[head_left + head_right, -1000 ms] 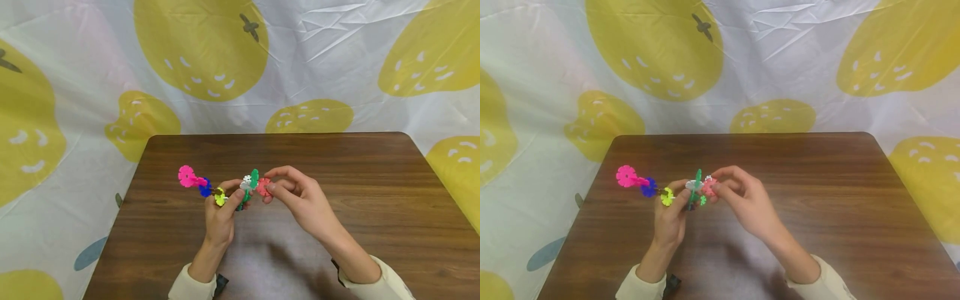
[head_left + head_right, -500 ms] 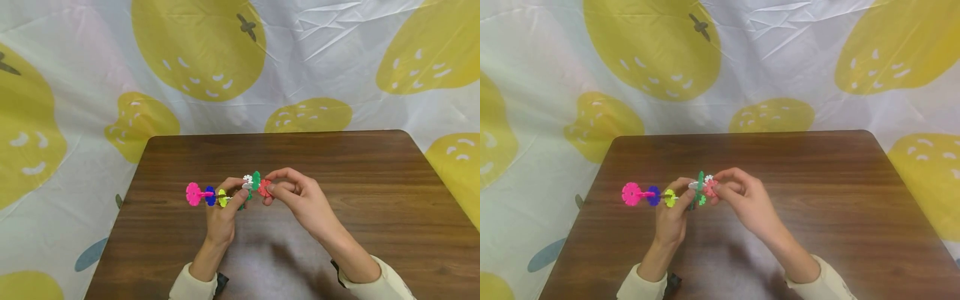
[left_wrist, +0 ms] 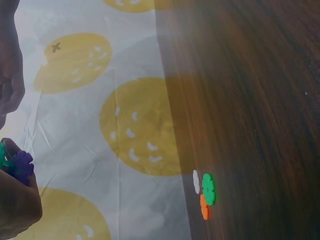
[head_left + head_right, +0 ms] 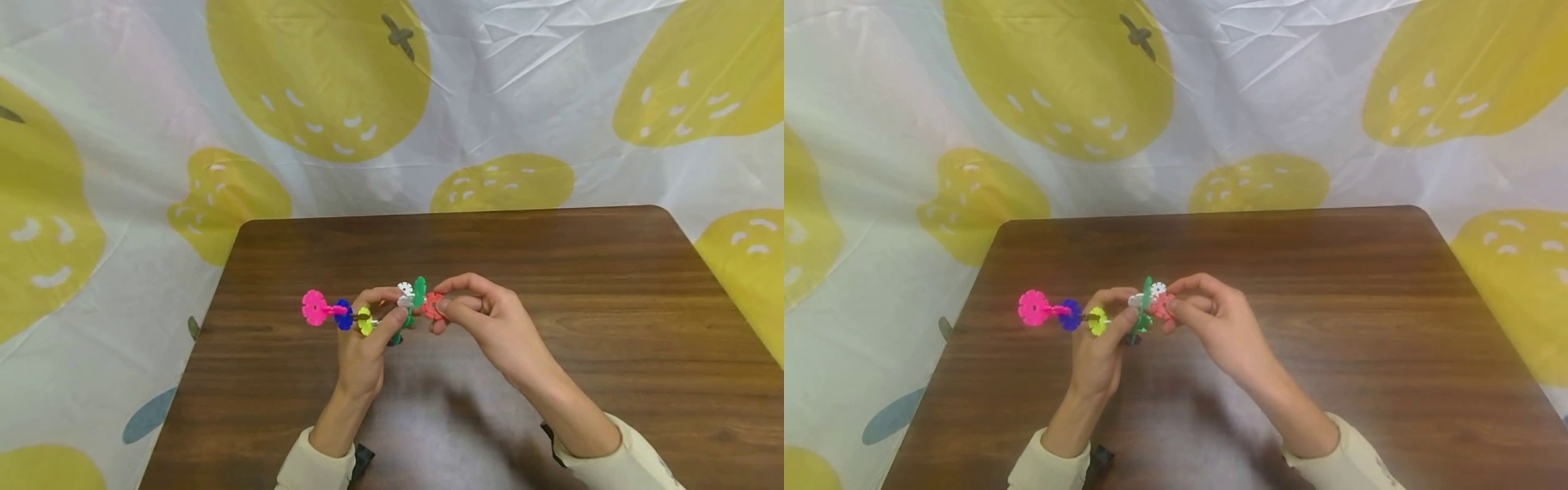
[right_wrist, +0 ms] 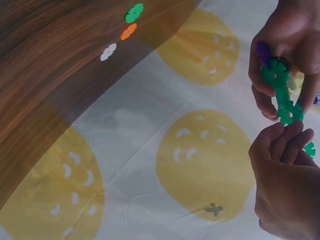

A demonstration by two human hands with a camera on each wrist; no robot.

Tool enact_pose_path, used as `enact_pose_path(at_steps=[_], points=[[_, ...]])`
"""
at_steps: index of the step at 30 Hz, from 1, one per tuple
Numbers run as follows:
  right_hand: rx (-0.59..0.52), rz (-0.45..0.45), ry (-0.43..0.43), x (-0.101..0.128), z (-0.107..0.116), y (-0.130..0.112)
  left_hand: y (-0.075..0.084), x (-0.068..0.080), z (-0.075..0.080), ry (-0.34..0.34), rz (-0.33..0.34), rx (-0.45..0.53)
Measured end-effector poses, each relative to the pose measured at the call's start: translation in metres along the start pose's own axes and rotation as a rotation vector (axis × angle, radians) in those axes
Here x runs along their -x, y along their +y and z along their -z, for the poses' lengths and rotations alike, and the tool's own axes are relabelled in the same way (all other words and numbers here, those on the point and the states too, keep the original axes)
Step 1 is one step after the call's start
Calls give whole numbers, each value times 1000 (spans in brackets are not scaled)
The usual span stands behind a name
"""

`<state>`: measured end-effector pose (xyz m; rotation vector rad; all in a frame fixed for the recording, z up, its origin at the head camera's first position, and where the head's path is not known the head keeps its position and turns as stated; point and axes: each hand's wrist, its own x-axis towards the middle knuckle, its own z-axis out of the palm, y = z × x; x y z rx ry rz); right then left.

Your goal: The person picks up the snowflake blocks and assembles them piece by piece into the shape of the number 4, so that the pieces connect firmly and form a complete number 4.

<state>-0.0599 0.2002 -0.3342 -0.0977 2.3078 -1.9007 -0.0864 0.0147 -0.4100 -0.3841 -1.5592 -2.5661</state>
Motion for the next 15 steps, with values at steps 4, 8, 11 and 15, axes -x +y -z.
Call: enact_pose_path(at_steps=[4, 8, 11, 15], points=[[-7, -2, -4, -2, 0, 2, 0, 0, 0, -5, 20, 14], [-21, -7, -7, -3, -1, 4, 0, 0, 0, -12, 21, 25], [-39, -16, -12, -4, -1, 5, -1, -1, 1, -9, 12, 22], [-66, -34, -16, -5, -2, 7, -2, -2, 2, -16, -12, 5]])
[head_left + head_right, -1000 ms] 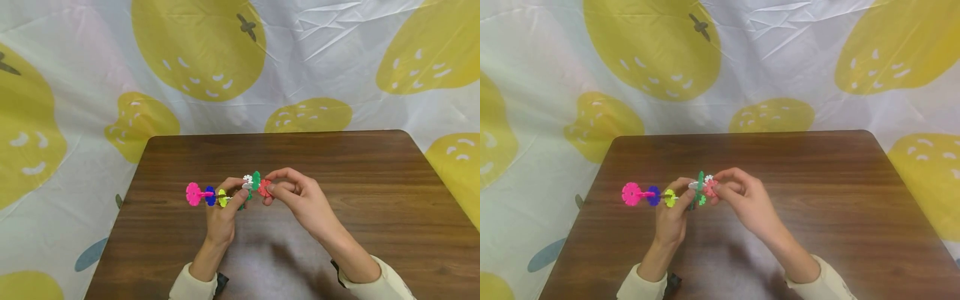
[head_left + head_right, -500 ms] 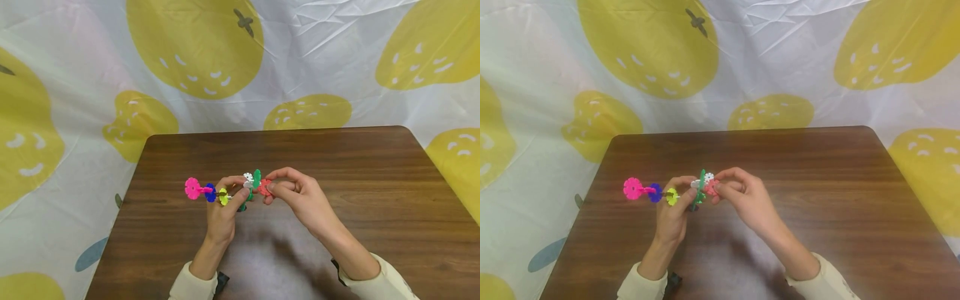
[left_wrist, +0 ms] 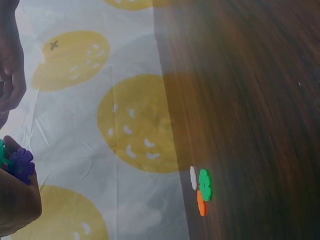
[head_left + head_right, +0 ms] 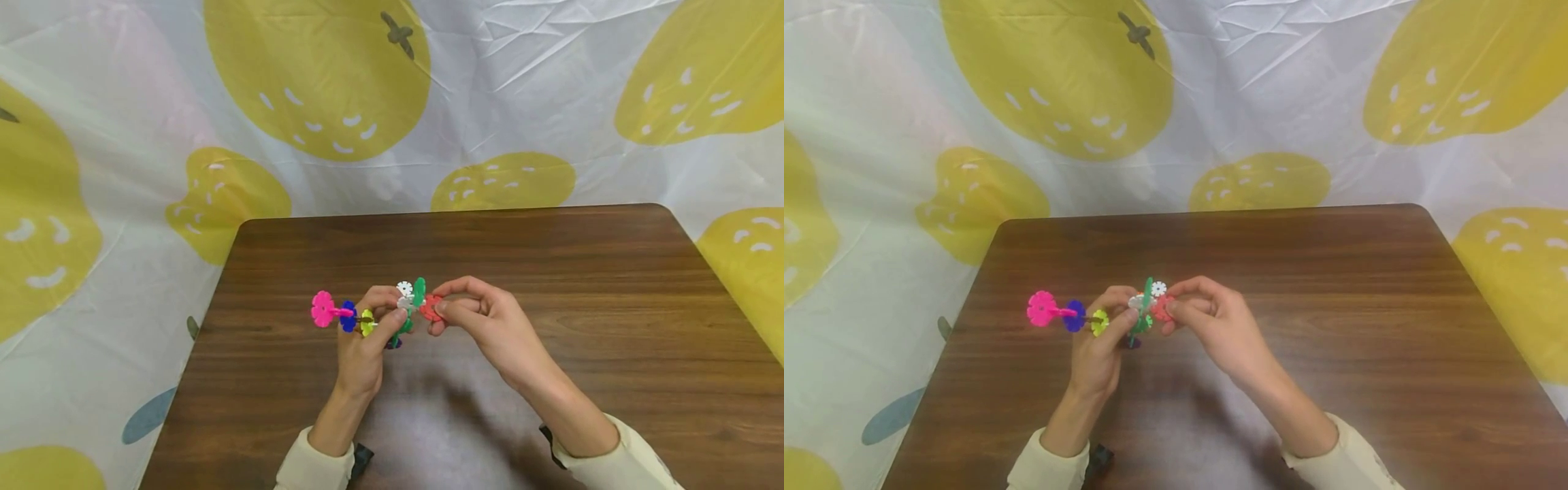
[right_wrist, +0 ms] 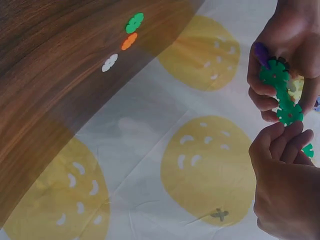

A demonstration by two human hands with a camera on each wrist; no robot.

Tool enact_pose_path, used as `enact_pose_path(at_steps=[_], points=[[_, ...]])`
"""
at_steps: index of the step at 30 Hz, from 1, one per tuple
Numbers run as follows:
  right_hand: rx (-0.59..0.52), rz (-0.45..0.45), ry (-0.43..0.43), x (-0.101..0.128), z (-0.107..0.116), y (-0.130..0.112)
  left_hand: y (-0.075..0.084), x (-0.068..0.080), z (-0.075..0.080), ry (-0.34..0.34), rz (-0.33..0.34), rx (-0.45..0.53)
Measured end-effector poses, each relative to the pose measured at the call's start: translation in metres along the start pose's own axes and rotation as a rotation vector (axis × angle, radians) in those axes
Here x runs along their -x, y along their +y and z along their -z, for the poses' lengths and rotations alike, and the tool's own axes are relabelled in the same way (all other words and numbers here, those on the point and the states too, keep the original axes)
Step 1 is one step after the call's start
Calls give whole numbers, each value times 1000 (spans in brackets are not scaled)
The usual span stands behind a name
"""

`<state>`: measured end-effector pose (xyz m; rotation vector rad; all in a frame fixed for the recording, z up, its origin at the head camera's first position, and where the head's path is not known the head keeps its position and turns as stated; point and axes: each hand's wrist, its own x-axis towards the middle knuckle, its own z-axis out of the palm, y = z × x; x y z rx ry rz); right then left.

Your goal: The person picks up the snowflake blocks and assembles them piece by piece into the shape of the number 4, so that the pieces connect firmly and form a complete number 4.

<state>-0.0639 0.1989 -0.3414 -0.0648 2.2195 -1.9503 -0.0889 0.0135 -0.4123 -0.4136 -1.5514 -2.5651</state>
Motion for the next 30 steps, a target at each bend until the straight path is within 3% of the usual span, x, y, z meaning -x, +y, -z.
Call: enact_pose_path(at_steps=[9, 14, 23, 27, 30], points=[[-158, -38, -48, -7, -3, 3, -1, -1, 1, -31, -39, -50], [-170, -28, -48, -10, -7, 2, 0, -2, 3, 7, 6, -28], [-98, 6, -88, -25, -10, 2, 4, -7, 15, 100, 39, 15], [-7, 45, -25, -41, -2, 13, 6, -10, 20, 138, 26, 30], [139, 70, 52, -57, 8, 24, 8, -11, 23, 146, 27, 35]])
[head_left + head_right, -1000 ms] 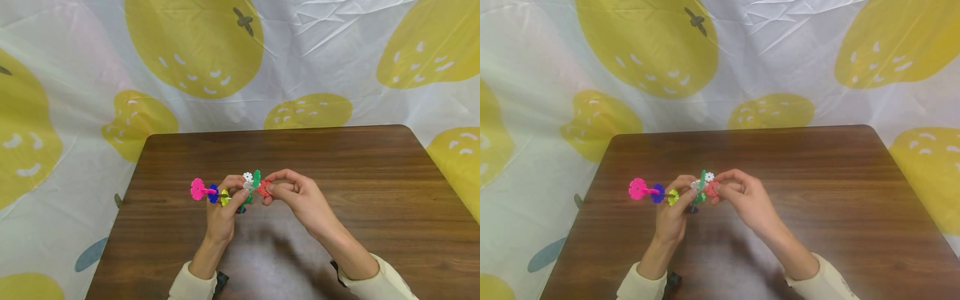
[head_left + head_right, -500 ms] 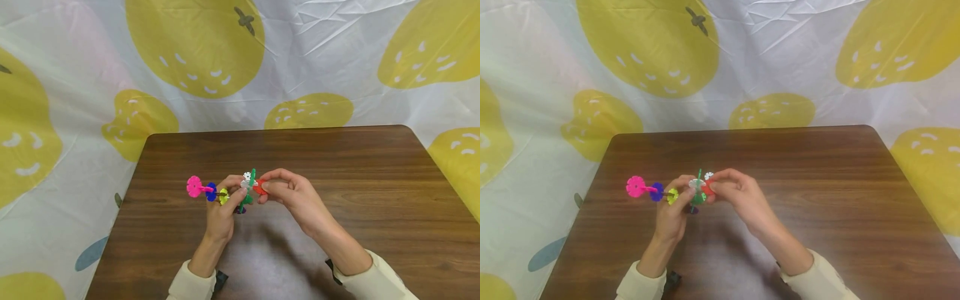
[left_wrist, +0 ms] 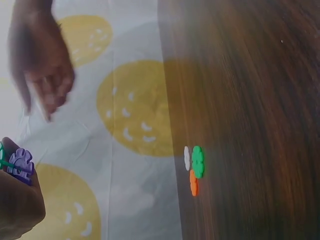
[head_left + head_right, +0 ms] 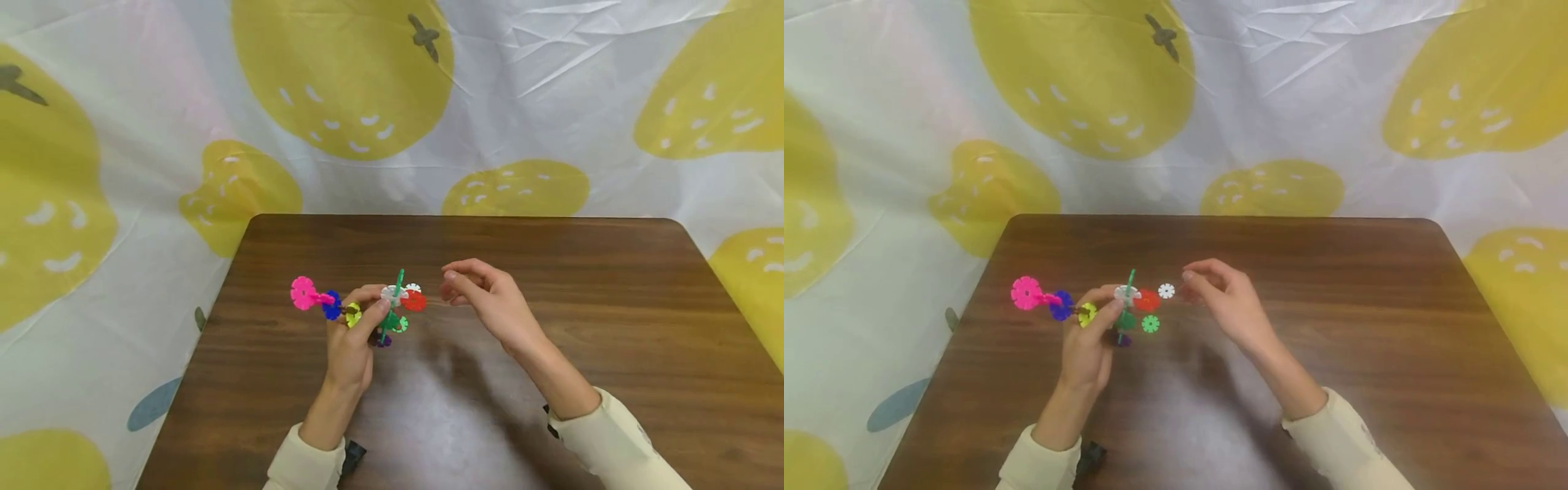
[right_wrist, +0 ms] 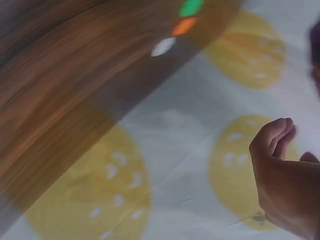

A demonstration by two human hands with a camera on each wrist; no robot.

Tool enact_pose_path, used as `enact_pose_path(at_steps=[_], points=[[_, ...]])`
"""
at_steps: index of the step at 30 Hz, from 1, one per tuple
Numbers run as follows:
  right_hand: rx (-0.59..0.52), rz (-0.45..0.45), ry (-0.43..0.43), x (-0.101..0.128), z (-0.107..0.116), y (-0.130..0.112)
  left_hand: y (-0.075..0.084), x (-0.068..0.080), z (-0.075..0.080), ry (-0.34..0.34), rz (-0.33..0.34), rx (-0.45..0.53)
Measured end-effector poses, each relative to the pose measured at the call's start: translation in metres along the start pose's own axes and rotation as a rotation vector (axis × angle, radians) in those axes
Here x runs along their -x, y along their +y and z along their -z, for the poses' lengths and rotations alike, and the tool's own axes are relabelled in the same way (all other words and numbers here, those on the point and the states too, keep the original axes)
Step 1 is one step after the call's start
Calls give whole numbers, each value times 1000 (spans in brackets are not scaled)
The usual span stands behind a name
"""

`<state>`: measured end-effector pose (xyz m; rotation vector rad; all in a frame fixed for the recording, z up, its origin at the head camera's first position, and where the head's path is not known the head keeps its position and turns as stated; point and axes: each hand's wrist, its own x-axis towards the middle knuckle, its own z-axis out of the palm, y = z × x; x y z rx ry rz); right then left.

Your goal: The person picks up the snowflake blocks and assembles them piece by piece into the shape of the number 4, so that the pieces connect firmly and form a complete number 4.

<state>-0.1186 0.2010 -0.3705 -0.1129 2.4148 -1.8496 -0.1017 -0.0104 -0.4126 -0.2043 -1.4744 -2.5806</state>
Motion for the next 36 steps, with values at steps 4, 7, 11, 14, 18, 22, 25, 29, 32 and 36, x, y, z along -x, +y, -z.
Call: enact_pose_path(at_steps=[4, 7, 11, 14, 18, 22, 25, 29, 32, 36], points=[[236, 47, 56, -20, 8, 21, 3, -2, 3, 1, 9, 8], [352, 86, 72, -35, 10, 43, 4, -2, 5, 6, 19, 7], [472, 119, 56, -51, 6, 76, 5, -2, 7, 16, 30, -1], [542, 144, 9, -59, -1, 94, 7, -2, 8, 21, 34, -2], [582, 166, -44, -69, -12, 110, 7, -3, 9, 22, 41, -6], [586, 201, -61, -79, -22, 117, 8, -3, 8, 25, 45, -7], [601, 232, -52, -85, -27, 122, 7, -3, 6, 31, 47, 0], [654, 240, -32, -90, -35, 126, 2, -4, 2, 30, 58, 23], [687, 248, -18, -93, -41, 127, -2, -4, -2, 19, 76, 45], [711, 264, -8, -93, -45, 126, -10, -5, -7, 14, 105, 56]])
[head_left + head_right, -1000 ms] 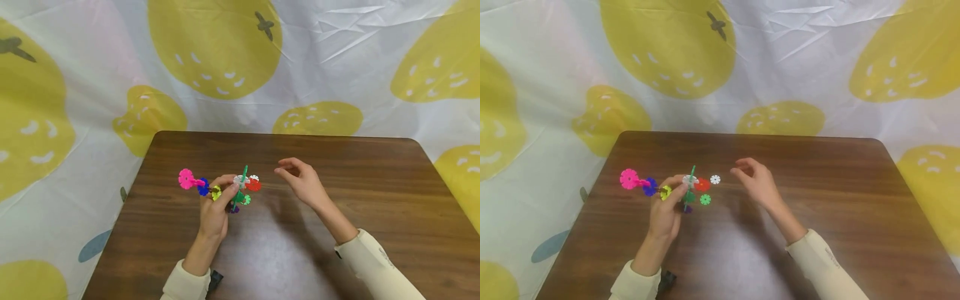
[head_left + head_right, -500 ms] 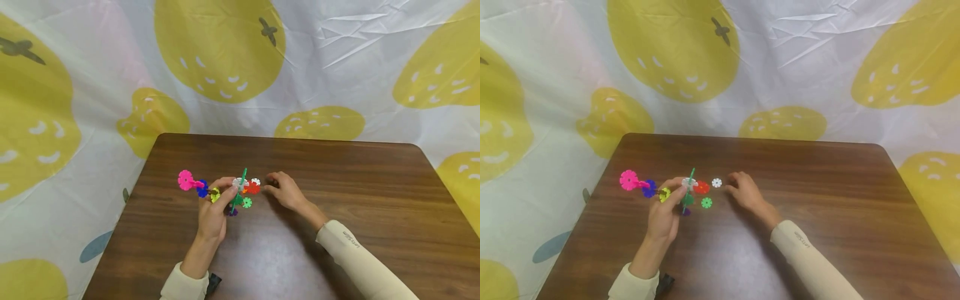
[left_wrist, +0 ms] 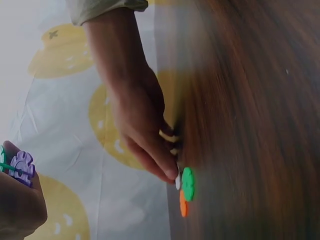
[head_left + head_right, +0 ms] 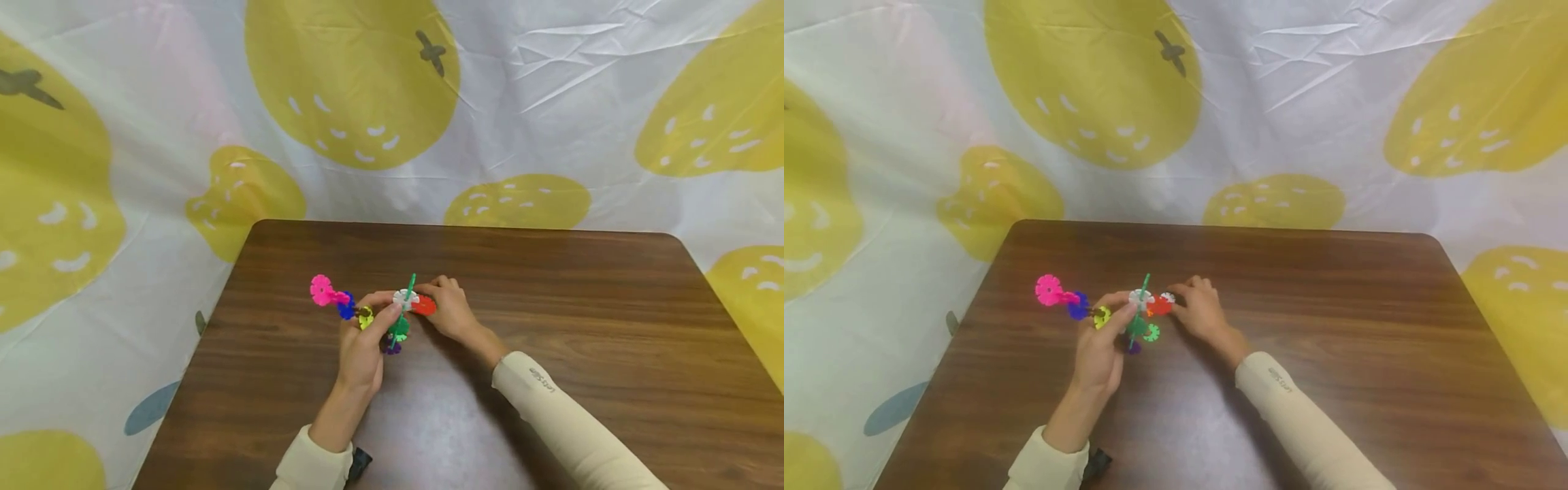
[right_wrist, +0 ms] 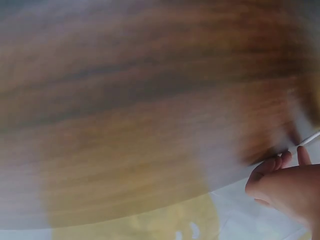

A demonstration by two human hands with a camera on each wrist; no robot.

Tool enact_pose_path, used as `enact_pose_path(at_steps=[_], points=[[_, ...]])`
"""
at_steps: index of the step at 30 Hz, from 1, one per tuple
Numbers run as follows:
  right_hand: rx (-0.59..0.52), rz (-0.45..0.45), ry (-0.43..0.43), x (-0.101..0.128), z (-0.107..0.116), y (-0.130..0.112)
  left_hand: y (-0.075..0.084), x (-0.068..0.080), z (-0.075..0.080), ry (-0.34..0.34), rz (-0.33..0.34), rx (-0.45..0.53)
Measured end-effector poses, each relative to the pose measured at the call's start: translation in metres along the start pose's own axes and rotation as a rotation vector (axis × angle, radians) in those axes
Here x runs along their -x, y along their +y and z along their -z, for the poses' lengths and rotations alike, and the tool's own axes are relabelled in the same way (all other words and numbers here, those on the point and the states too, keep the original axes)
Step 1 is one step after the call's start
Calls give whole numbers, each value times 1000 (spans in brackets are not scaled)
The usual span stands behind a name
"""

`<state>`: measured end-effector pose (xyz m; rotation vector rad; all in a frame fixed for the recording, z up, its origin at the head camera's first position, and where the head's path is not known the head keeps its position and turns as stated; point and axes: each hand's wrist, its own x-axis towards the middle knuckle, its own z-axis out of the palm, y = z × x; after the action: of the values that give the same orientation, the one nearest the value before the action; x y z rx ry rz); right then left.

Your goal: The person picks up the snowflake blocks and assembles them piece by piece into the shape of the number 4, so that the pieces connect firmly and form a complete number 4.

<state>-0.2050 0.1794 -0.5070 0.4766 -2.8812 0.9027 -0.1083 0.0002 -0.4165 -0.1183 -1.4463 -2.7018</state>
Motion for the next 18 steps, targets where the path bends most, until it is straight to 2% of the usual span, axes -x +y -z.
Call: enact_pose_path(at_steps=[6, 14, 18], points=[[8, -11, -6, 5, 4, -2, -10, -2, -7, -5, 34, 4], [-111, -147, -54, 13, 14, -6, -15, -2, -14, -12, 51, 11], [-159, -153, -66, 22, 21, -7, -17, -2, -16, -22, 58, 9]])
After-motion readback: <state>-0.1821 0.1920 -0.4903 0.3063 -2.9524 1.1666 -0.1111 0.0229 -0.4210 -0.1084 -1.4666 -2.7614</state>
